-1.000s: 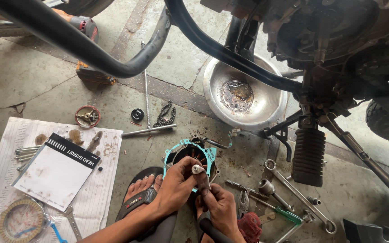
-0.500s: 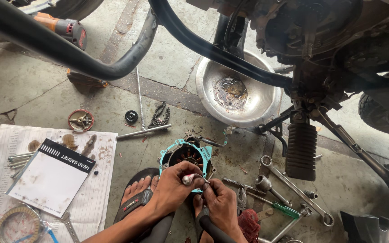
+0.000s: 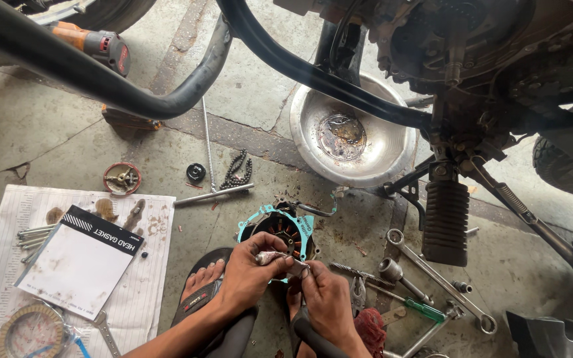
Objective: The person removes a new head gasket from its packaging, places it on the motorcycle engine casing, applies sealant to the gasket, and uses pliers to trim excess material. The person then positions the gasket onto the engine casing.
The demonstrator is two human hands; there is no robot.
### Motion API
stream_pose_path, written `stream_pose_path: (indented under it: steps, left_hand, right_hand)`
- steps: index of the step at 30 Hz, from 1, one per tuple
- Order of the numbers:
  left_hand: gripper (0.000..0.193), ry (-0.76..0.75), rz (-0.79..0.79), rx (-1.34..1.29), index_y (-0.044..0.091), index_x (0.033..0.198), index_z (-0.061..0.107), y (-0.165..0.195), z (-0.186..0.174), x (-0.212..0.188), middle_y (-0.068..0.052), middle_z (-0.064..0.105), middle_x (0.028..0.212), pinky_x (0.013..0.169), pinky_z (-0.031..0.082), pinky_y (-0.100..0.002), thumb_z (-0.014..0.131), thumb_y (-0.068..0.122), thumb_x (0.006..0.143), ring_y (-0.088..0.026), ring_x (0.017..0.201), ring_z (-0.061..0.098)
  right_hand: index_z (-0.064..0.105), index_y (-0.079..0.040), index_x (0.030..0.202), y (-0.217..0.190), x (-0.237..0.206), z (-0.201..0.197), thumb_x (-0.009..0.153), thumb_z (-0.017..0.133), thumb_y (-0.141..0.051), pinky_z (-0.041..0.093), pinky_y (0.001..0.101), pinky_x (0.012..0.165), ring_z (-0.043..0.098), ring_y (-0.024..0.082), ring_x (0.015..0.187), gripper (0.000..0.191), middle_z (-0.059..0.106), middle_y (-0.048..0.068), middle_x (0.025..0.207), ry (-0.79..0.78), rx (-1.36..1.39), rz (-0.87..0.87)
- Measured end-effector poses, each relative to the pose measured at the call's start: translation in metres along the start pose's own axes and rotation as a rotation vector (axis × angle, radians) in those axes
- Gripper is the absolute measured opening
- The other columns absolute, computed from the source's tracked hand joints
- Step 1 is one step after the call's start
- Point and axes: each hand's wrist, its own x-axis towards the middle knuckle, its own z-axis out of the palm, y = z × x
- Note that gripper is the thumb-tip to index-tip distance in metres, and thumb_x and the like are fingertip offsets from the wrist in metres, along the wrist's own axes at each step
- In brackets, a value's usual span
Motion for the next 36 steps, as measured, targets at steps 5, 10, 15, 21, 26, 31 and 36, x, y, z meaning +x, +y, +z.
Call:
stream_pose_path:
  steps: [5, 10, 15, 21, 26, 31, 36]
  left_hand:
    - [0.020, -0.084, -0.034, -0.054, 0.002, 0.100, 0.070, 0.010, 0.000, 0.001, -0.003, 0.074, 0.090, 0.073, 0.059, -0.023, 0.081, 0.003, 0.083, -0.009, 0.083, 0.070]
    - [0.032, -0.077, 0.152, 0.286, 0.003, 0.105, 0.071, 0.026, 0.003, -0.012, -0.002, 0.077, 0.094, 0.077, 0.057, -0.023, 0.085, 0.003, 0.077, -0.007, 0.087, 0.071]
    - [0.029, -0.153, 0.190, 0.035, 0.004, 0.111, 0.073, 0.033, 0.011, -0.012, -0.003, 0.079, 0.094, 0.076, 0.061, -0.026, 0.081, 0.005, 0.084, -0.009, 0.085, 0.075]
    - [0.031, -0.178, 0.319, 0.452, 0.005, 0.110, 0.076, 0.036, 0.006, -0.015, -0.001, 0.073, 0.089, 0.072, 0.058, -0.028, 0.084, 0.007, 0.081, -0.010, 0.079, 0.072]
    - [0.039, -0.352, 0.222, 0.196, 0.003, 0.118, 0.068, 0.025, 0.010, -0.010, 0.003, 0.066, 0.104, 0.084, 0.056, -0.028, 0.079, 0.003, 0.081, -0.008, 0.095, 0.067]
    - [0.020, -0.364, 0.015, 0.142, 0.001, 0.107, 0.075, 0.008, 0.014, -0.009, -0.002, 0.077, 0.092, 0.078, 0.057, -0.027, 0.071, 0.000, 0.087, -0.006, 0.086, 0.069]
    - [0.019, -0.341, -0.078, -0.015, 0.001, 0.100, 0.077, 0.003, 0.018, -0.003, -0.002, 0.077, 0.087, 0.072, 0.057, -0.025, 0.073, -0.004, 0.083, -0.008, 0.079, 0.069]
  right_hand:
    - [0.074, -0.001, 0.102, 0.029, -0.001, 0.001, 0.097, 0.057, -0.007, 0.056, 0.0280, 0.056, 0.070, 0.011, 0.061, 0.019, 0.077, 0.008, 0.071, -0.020, 0.153, 0.010]
    - [0.069, 0.009, 0.102, 0.053, 0.001, 0.008, 0.101, 0.053, -0.003, 0.061, 0.0335, 0.064, 0.069, 0.016, 0.066, 0.020, 0.071, 0.014, 0.081, -0.020, 0.772, 0.149]
    - [0.064, 0.007, 0.108, 0.049, 0.005, 0.008, 0.099, 0.053, -0.001, 0.060, 0.0359, 0.065, 0.071, 0.020, 0.071, 0.017, 0.073, 0.016, 0.087, -0.180, 0.915, 0.176]
    - [0.067, 0.005, 0.115, 0.040, 0.000, 0.006, 0.091, 0.052, 0.008, 0.059, 0.0300, 0.073, 0.073, 0.016, 0.079, 0.028, 0.075, 0.010, 0.089, -0.256, 0.446, -0.004]
    - [0.065, 0.001, 0.122, 0.041, -0.003, 0.002, 0.089, 0.048, 0.007, 0.057, 0.0294, 0.073, 0.070, 0.015, 0.079, 0.038, 0.072, 0.008, 0.088, -0.305, 0.491, -0.003]
    - [0.066, 0.004, 0.119, 0.048, -0.007, 0.001, 0.090, 0.048, 0.007, 0.057, 0.0289, 0.080, 0.067, 0.012, 0.085, 0.034, 0.070, 0.005, 0.092, -0.344, 0.478, -0.003]
    - [0.066, 0.001, 0.121, 0.055, -0.007, 0.003, 0.090, 0.053, 0.005, 0.056, 0.0275, 0.081, 0.069, 0.012, 0.089, 0.034, 0.075, 0.006, 0.095, -0.255, 0.381, -0.058]
